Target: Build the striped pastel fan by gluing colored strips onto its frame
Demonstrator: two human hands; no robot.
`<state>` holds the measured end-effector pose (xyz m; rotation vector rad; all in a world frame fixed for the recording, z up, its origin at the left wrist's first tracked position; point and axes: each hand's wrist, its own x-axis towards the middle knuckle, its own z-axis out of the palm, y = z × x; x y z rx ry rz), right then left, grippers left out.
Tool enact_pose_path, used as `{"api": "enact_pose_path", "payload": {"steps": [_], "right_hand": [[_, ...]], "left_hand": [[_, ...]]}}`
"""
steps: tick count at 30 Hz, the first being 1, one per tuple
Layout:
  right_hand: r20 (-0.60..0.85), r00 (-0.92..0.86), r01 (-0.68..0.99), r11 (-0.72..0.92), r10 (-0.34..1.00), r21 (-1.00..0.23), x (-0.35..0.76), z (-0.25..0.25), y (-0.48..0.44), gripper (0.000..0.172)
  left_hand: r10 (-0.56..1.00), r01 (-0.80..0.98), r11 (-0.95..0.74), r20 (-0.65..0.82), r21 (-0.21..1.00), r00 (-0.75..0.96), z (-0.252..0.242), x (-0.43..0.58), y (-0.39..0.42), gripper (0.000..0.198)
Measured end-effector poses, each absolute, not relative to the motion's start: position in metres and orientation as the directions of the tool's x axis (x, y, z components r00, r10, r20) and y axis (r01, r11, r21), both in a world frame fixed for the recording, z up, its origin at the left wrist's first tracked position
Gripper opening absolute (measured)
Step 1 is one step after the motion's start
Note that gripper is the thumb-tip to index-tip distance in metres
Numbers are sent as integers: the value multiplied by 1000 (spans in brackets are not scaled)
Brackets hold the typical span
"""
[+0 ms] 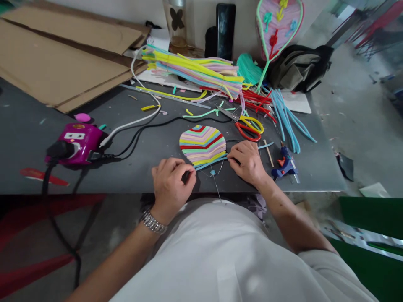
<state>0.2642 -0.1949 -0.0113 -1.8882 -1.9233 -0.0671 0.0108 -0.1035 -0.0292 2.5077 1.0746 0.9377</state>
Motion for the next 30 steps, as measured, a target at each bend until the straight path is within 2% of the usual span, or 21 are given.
{"api": "enact_pose_path", "payload": {"steps": [4,7,9,12,18,23,25,27,28,30], "right_hand": [[348,-38,962,129,937,-242,262,1,-197,17],[341,-111,962,187,933,-198,253,17,-200,19],[356,-148,961,218,923,-167,247,28,-202,19],[391,-168,962,237,905,-135,240,36,-206,20],[452,-178,970,233,874,-68,236,36,-208,23],[510,-97,988,143,855,-51,242,42,-207,15],[616,35,995,31,787,-96,258,46,-207,14],[681,230,973,-150,695,-176,282,47,-204,14],[667,323,946,-246,672,-210,295,46,-199,15],[450,409,912,-372,794,-173,320,41,-185,13]], "left_hand": [[688,520,-726,501,450,525,-4,13,-106,6],[604,446,-796,502,409,619,19,27,-108,13],[539,398,-841,492,367,684,29,39,-110,11],[506,366,-860,492,357,709,30,55,-114,4],[536,355,-838,498,415,682,21,67,-118,6],[587,345,-793,480,502,652,26,76,-99,10],[647,328,-735,468,594,602,29,76,-83,12],[722,298,-647,438,702,535,31,71,-67,14],[762,284,-590,405,755,505,32,68,-61,14],[837,260,-453,306,853,454,33,62,-51,13]]}}
